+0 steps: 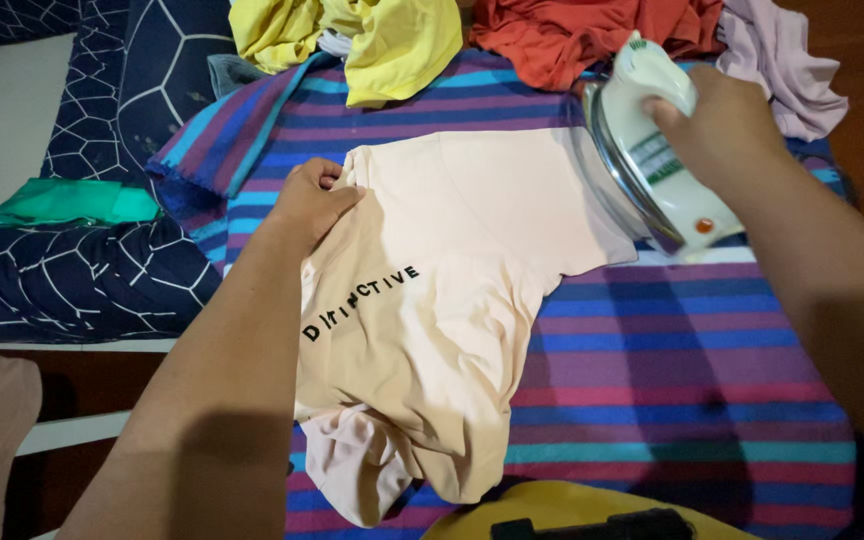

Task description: The person irons a light-colored t-shirt on a striped ironing board. They repeatedly unfold, smooth, and press the shirt with an electric iron, then flip and reposition it to continue ironing different sections.

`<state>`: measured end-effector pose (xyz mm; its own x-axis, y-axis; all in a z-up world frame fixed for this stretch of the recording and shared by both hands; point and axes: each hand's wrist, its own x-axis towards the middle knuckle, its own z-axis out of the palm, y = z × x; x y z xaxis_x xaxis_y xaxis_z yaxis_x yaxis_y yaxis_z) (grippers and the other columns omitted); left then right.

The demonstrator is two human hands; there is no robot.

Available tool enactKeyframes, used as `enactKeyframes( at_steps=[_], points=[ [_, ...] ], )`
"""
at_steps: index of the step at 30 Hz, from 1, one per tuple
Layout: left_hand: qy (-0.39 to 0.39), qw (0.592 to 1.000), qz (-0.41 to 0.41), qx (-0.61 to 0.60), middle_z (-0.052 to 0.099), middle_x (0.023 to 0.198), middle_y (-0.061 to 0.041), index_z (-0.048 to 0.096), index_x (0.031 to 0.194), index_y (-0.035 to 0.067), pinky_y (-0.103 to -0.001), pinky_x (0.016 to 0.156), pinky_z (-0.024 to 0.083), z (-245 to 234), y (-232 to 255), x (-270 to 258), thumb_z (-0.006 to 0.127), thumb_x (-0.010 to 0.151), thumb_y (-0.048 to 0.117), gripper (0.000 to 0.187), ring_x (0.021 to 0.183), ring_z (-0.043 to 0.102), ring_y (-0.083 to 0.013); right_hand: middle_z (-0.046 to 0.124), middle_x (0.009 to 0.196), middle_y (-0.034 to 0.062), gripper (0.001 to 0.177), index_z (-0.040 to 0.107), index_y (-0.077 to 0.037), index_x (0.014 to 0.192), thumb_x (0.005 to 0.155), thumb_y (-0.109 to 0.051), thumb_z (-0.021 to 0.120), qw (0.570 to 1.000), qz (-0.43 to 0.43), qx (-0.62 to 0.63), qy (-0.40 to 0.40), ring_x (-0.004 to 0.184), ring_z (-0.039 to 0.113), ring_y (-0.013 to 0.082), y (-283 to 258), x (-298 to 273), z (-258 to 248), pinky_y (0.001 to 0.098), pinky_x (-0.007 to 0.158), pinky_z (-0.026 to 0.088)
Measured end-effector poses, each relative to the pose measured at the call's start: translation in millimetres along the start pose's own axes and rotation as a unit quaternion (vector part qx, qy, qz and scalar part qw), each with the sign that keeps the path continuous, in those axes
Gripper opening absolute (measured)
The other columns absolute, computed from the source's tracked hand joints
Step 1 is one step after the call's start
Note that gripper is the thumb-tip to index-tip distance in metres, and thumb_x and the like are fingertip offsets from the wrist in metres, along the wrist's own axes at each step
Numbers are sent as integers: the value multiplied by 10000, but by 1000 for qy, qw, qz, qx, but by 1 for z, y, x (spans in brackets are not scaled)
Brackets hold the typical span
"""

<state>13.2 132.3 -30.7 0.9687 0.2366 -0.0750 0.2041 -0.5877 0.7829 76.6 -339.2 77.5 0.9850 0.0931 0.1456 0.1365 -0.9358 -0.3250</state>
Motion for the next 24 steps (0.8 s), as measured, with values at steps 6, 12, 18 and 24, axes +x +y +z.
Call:
enactKeyframes(
  at_steps=[6, 12, 18, 24],
  points=[
    [-19, 999, -18, -33, 681, 1049, -90, 666, 1177, -14, -332, 765, 550, 0, 5, -1, 845, 780, 253, 511, 909, 640, -187, 706, 1026, 298, 410, 677, 51, 1206, 1084, -334, 748, 995, -2, -6, 104, 912, 711, 435, 63, -19, -10, 519, 786, 551],
    [-75, 997, -13, 33, 698, 1008, -77, 644, 1212, 20, -347, 776, 534, -8, -16, 13, 771, 870, 348, 491, 877, 645, -169, 716, 1158, 170, 202, 589, 40, 1220, 1111, -123, 636, 934, -41, 158, 318, 1110, 740, 273, 128, -21, 17, 427, 908, 581],
    [-177, 971, -93, 133, 720, 941, -138, 696, 1149, 47, -412, 756, 532, -53, -16, -18, 670, 897, 469, 492, 823, 656, -261, 654, 1348, 103, 282, 432, -6, 1435, 1179, -69, 533, 880, -36, 340, 330, 1162, 722, 169, 123, -43, 23, 317, 926, 636],
    [-296, 895, -208, 262, 771, 1094, -139, 726, 1230, 59, -401, 840, 550, -98, 19, -76, 650, 871, 579, 637, 946, 713, -262, 662, 1207, 92, 273, 425, 1, 1454, 1203, -51, 517, 815, 44, 468, 339, 758, 604, 104, 103, -92, 25, 257, 677, 524]
  ],
)
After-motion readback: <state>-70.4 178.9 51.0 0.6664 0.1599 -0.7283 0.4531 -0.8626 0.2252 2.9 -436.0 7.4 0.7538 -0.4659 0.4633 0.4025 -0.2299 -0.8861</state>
